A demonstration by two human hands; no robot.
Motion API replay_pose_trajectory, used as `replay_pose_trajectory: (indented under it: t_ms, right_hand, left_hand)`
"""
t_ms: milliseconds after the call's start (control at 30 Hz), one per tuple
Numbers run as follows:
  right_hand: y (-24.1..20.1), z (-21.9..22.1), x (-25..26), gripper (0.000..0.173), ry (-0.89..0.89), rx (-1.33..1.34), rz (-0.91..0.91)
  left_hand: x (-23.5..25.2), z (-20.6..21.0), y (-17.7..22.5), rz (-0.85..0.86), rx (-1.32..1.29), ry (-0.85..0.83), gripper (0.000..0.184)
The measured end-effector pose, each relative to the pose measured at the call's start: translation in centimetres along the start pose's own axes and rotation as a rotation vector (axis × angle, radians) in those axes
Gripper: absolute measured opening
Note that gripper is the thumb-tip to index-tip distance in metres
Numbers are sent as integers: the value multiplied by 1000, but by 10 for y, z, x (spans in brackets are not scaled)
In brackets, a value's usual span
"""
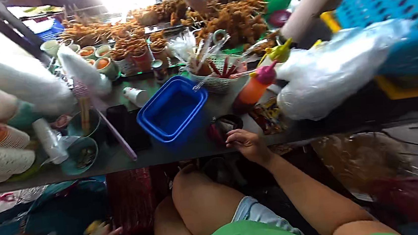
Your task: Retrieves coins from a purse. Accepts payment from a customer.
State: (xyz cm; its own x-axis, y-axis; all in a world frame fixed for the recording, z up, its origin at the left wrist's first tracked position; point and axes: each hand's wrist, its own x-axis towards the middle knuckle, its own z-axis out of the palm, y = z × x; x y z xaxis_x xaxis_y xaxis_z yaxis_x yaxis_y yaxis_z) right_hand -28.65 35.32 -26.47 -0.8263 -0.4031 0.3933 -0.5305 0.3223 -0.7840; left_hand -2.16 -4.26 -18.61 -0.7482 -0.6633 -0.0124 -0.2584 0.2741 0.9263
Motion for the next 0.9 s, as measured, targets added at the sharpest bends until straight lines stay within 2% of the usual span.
replay_pose_trajectory:
  t_ms: [67, 167, 233, 300, 367, 467, 500, 567, 633, 700, 733, 800, 900]
  right_hand:
    - [-7, 2, -9, 17, 4, 28, 44]
    - [-11, 4, -18, 15, 38, 43, 46]
    - [-13, 4, -21, 17, 58, 19, 57]
    - [-15, 4, -22, 22, 80, -38, 50]
    - [-16, 4, -19, 28, 124, -92, 55]
    - [-16, 5, -10, 29, 168, -144, 128]
    - [-15, 5, -7, 28, 149, -164, 157]
    - [-18, 7, 1, 26, 80, -210, 214]
    - [-22, 11, 8, 27, 33, -279, 234]
    - [-24, 19, 10, 24, 39, -367, 216]
    - [-23, 22, 10, 21, 60, -409, 206]
    - [-24, 22, 13, 24, 124, -482, 214]
    - [-24, 14, 22, 24, 184, -581, 255]
  left_hand:
    - [11, 83, 27, 193, 209, -283, 34]
    - [33, 180, 57, 415, 360, -582, 33]
    - [51, 230, 73, 409, 436, -699, 40]
    - [68, 264, 87, 313, 514, -776, 56]
    - [76, 283, 86, 315, 581, -731, 62]
    - [74, 290, 73, 424, 703, -584, 59]
    - [71, 290, 66, 518, 699, -516, 57]
    - [68, 292, 48, 832, 600, -365, 49]
    - [63, 297, 48, 1088, 546, -367, 38]
    - [59, 306, 56, 1267, 601, -412, 37]
    - [58, 312, 59, 1306, 652, -420, 42]
    - [59, 319, 67, 1280, 721, -440, 41]
    - [64, 320, 71, 1269, 715, -457, 18]
